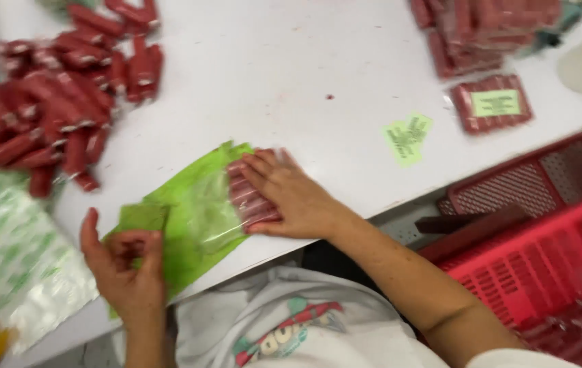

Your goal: The person picks up several red sausage-like items, places them inside a plastic sleeve, inserts a label, and then sets the package aside into a red bin.

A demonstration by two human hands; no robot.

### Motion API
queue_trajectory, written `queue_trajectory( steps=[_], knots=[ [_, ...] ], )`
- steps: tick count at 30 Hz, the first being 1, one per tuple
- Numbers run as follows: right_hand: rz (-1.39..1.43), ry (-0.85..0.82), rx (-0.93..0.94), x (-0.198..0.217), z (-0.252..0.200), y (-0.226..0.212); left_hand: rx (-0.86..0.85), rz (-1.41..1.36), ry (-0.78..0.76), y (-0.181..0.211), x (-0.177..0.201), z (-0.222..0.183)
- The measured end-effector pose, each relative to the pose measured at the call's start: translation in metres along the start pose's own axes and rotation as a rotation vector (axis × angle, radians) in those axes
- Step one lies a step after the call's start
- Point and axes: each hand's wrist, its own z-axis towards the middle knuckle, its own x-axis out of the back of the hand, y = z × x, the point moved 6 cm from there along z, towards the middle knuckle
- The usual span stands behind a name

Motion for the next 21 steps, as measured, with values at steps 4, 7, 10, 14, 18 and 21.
queue_trajectory(
  steps=[4, 7, 10, 14, 18, 21],
  knots=[
    [0.108, 0.063, 0.033, 0.008, -0.001, -0.002, -0.737, 0.791, -0.512, -0.005, -0.063, 0.023],
    [0.019, 0.018, -0.015, -0.017, -0.010, 0.009, -1.044, 0.886, -0.540, -0.021, -0.070, 0.039],
    [0.011, 0.022, 0.018, -0.007, -0.018, 0.012, -1.002, 0.925, -0.478, -0.028, -0.046, 0.054],
    [0.495, 0.150, -0.130, 0.049, -0.065, 0.070, -0.630, 1.100, -0.441, -0.004, -0.011, 0.046],
    [-0.317, 0.203, -0.144, 0.100, -0.136, 0.160, -0.351, 0.873, -0.319, 0.030, -0.007, 0.020],
    [-0.157, 0.011, -0.309, 0.090, -0.159, 0.201, -0.361, 0.865, -0.261, 0.055, -0.036, -0.003]
  ],
)
